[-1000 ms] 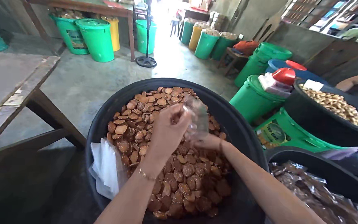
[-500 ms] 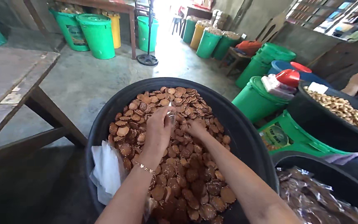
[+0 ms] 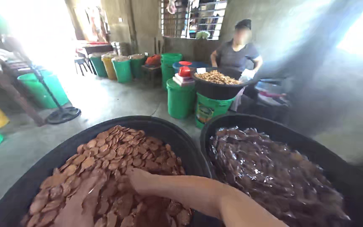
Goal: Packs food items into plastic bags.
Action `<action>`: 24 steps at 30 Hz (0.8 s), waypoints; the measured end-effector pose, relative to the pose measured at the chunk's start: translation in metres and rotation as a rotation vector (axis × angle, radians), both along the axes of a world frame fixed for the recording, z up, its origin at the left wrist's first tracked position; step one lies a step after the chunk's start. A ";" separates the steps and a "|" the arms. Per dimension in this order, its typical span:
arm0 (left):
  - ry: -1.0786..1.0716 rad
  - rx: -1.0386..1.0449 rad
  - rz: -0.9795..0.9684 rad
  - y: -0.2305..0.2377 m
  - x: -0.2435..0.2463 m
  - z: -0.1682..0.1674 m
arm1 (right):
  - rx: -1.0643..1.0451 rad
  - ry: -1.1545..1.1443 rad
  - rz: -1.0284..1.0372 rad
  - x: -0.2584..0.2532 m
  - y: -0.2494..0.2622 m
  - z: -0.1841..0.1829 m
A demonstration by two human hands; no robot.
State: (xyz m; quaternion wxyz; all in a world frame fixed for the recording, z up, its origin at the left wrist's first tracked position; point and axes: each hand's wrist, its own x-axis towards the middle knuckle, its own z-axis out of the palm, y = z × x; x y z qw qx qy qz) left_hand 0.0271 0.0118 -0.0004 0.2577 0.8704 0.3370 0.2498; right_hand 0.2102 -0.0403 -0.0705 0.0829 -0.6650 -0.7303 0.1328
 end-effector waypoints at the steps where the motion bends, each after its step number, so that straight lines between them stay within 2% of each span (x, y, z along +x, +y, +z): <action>1: 0.072 -0.010 -0.020 -0.001 0.003 0.002 | 0.023 0.188 -0.082 0.004 -0.006 0.012; 4: 0.289 -0.087 -0.079 -0.002 0.009 0.003 | 0.074 1.020 -0.376 0.013 -0.017 0.048; 5: 0.334 -0.134 -0.077 -0.003 0.013 0.000 | 0.069 1.218 -0.392 0.013 -0.022 0.058; 6: 0.358 -0.179 -0.055 -0.003 0.016 -0.003 | 0.075 1.270 -0.355 0.010 -0.027 0.067; 7: 0.342 -0.210 -0.025 -0.005 0.019 -0.006 | 0.103 1.169 -0.292 0.002 -0.033 0.076; 10: 0.093 -0.133 -0.013 -0.014 0.022 -0.020 | 0.285 0.486 -0.084 -0.028 -0.044 0.082; 12: -0.059 -0.068 -0.041 -0.019 0.025 -0.032 | 0.382 0.241 -0.096 -0.039 -0.044 0.072; 14: -0.105 0.047 -0.025 -0.029 0.031 -0.032 | 0.197 0.254 -0.206 -0.040 -0.041 0.075; 16: -0.150 0.230 -0.080 -0.039 0.034 -0.030 | 0.053 0.431 -0.310 -0.035 -0.039 0.081; 17: -0.194 0.331 -0.136 -0.042 0.034 -0.028 | 0.046 0.542 -0.345 -0.032 -0.041 0.085; 18: -0.264 0.434 -0.185 -0.043 0.035 -0.026 | 0.101 0.605 -0.366 -0.028 -0.044 0.089; 20: -0.408 0.530 -0.235 -0.041 0.029 -0.013 | 0.382 0.623 -0.335 -0.016 -0.048 0.095; 22: -0.494 0.427 -0.169 -0.037 0.012 0.001 | 0.500 0.592 -0.211 0.001 -0.051 0.111; 24: -0.578 0.039 -0.027 -0.027 -0.002 0.006 | 0.490 0.546 0.001 0.013 -0.054 0.134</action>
